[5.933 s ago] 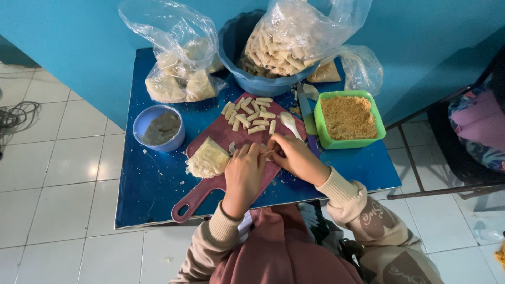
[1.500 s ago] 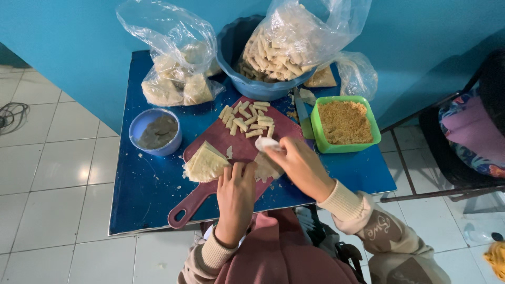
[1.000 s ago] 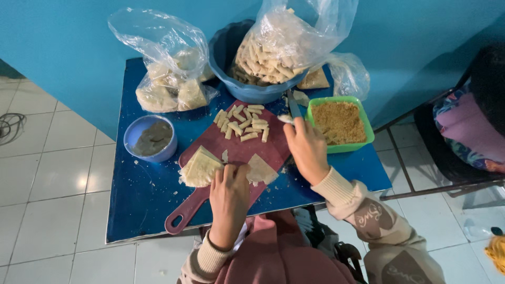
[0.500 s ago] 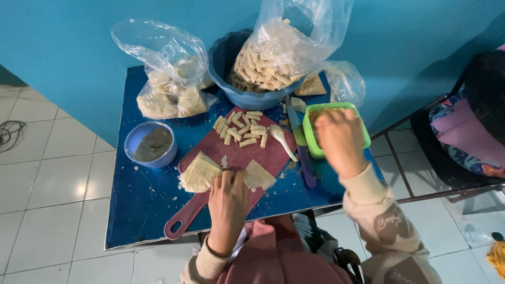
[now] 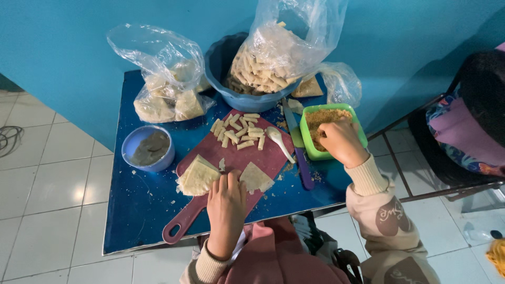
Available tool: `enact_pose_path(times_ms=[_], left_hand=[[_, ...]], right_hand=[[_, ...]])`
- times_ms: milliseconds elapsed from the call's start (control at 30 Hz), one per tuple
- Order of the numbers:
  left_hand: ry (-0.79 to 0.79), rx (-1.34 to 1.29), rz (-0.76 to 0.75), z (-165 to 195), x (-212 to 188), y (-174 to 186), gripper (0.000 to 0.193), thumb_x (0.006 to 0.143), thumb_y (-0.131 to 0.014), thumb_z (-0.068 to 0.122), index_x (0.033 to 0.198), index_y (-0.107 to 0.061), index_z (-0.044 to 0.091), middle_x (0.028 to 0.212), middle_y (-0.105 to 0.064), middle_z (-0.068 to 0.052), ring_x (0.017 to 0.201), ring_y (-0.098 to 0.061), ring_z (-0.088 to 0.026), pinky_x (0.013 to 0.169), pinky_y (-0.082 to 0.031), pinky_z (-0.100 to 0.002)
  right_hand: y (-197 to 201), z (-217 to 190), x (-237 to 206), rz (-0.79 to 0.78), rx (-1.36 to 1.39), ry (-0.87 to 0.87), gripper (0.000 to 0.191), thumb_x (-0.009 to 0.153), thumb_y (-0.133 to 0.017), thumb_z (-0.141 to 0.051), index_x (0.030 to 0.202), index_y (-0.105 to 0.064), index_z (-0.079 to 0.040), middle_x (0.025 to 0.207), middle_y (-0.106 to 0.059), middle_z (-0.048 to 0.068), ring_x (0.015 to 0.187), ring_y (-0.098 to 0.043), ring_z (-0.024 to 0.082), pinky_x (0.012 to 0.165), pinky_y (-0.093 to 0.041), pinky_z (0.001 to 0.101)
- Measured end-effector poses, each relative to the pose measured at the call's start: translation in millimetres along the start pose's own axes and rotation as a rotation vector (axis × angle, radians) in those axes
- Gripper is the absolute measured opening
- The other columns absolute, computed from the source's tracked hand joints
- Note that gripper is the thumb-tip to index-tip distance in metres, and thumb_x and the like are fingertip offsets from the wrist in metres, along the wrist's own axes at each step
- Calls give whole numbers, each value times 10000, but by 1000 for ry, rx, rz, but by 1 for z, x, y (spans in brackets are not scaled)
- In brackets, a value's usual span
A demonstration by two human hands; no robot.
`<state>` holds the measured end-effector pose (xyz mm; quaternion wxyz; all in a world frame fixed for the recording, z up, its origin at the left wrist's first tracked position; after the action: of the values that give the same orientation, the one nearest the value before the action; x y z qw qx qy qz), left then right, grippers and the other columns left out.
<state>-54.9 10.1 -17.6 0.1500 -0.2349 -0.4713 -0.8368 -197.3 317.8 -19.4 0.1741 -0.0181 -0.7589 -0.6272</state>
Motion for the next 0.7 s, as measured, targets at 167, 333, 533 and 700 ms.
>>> enact_pose_path(times_ms=[167, 333, 533, 700], left_hand=[[39, -23, -49, -2, 1, -1, 160, 936, -636, 151, 1077, -624, 77, 916, -667, -118, 894, -654, -334, 797, -520, -445], [55, -85, -5, -1, -1, 2, 199, 925, -634, 137, 1104, -618, 51, 992, -699, -128, 923, -662, -351, 799, -524, -444], [78, -59, -17, -3, -4, 3, 196, 945, -611, 123, 1124, -605, 44, 1024, -707, -138, 981, -672, -351, 814, -526, -447], [84, -65, -35, -6, -8, 3, 188, 966, -586, 105, 1144, -602, 46, 1029, -707, -143, 996, -668, -352, 831, -524, -446]], right_hand=[[13, -1, 0, -11, 67, -44, 137, 867, -712, -233, 878, -811, -139, 747, -741, 108, 1022, -605, 379, 907, -380, 548], [44, -15, -2, 28, 92, -51, 104, 888, -715, -218, 848, -804, -180, 721, -736, 30, 1044, -583, 360, 863, -370, 526], [60, -74, -12, 133, 105, 174, 50, 874, -723, -193, 827, -739, -196, 751, -708, -14, 946, -578, 294, 873, -358, 493], [25, -146, -36, 111, 276, 374, 61, 836, -743, -169, 853, -685, -177, 855, -683, -22, 948, -558, 251, 862, -346, 463]])
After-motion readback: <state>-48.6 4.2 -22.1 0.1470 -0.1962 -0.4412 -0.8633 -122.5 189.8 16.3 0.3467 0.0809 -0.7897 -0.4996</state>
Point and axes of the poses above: each hand's wrist, its own x-axis towards the middle knuckle, its own y-axis out of the back of the hand, z = x × y, the point moved 3 cm from there along x, towards the middle knuckle
